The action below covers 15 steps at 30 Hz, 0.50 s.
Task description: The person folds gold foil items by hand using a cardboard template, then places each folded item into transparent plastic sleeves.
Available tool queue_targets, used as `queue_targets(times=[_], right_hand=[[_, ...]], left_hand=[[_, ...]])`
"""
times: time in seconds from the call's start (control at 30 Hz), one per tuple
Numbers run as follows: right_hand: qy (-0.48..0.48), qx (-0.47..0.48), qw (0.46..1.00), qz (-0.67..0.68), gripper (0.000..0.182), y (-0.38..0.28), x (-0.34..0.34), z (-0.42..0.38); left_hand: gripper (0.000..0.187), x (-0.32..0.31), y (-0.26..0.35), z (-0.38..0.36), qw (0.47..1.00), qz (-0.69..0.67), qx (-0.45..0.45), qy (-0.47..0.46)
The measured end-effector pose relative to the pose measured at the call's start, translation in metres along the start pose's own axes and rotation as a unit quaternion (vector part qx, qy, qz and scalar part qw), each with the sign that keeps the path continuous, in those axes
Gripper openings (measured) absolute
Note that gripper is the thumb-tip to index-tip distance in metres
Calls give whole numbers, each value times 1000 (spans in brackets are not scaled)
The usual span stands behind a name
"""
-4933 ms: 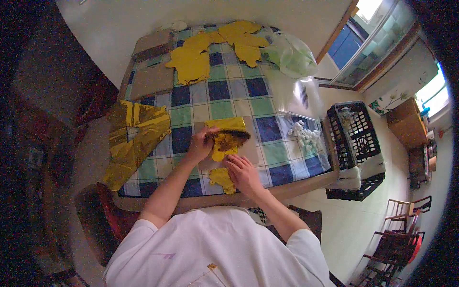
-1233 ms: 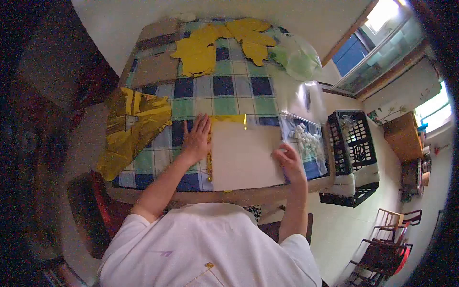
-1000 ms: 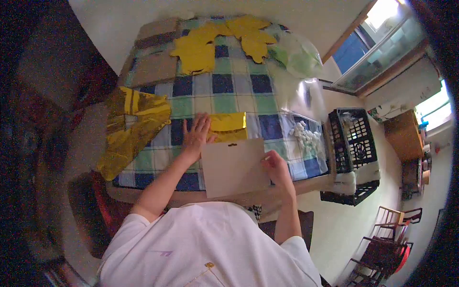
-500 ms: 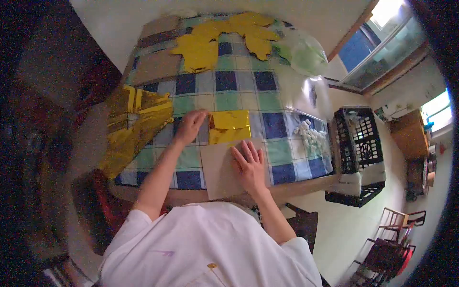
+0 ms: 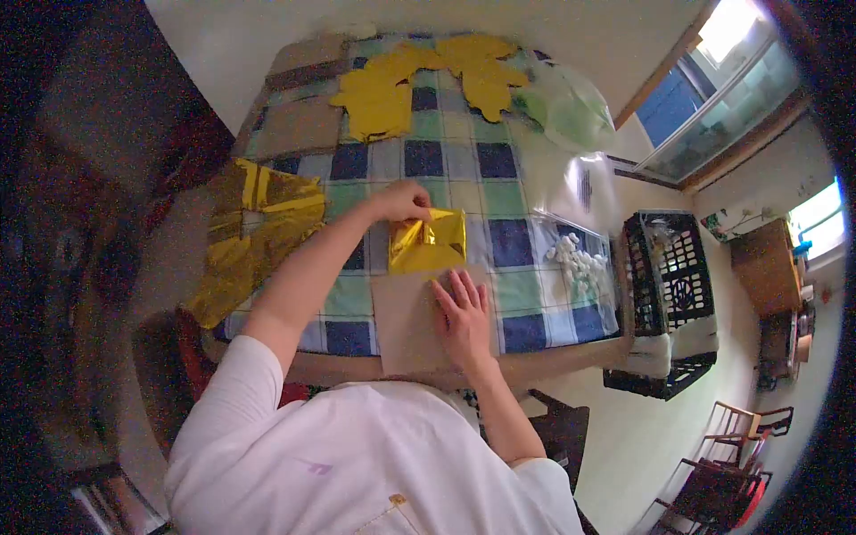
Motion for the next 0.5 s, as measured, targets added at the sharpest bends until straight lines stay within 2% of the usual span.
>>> queue_targets(times=[0.1,0.2,0.3,0.4,0.5], right_hand=[[0,-2,1000,1,42,1,2,12],[8,-10,999,-33,42,5,-8,28],[18,-24,998,-58,43,4,-12,36],[29,-29,999,-27,45,6,-11,34],[67,-53,995,50,45,17,0,27]], left_hand=[[28,21,-6,-4,996,6,3,91],[27,34,-20,2,992,-16,7,128],[25,38,-21,3,992,24,50,112],[30,45,17,-30,954,126,42,268],[37,16,31,-49,941,203,-99,251]])
Point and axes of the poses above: each hand's wrist, its own z-axis towards the middle knuckle, its own x-axis out of the back of the hand, y = z × x, the point moved 6 cm from there along z, towards the middle knuckle, and after that the axes turned 8 degrees about -y, right-handed, at the moved point
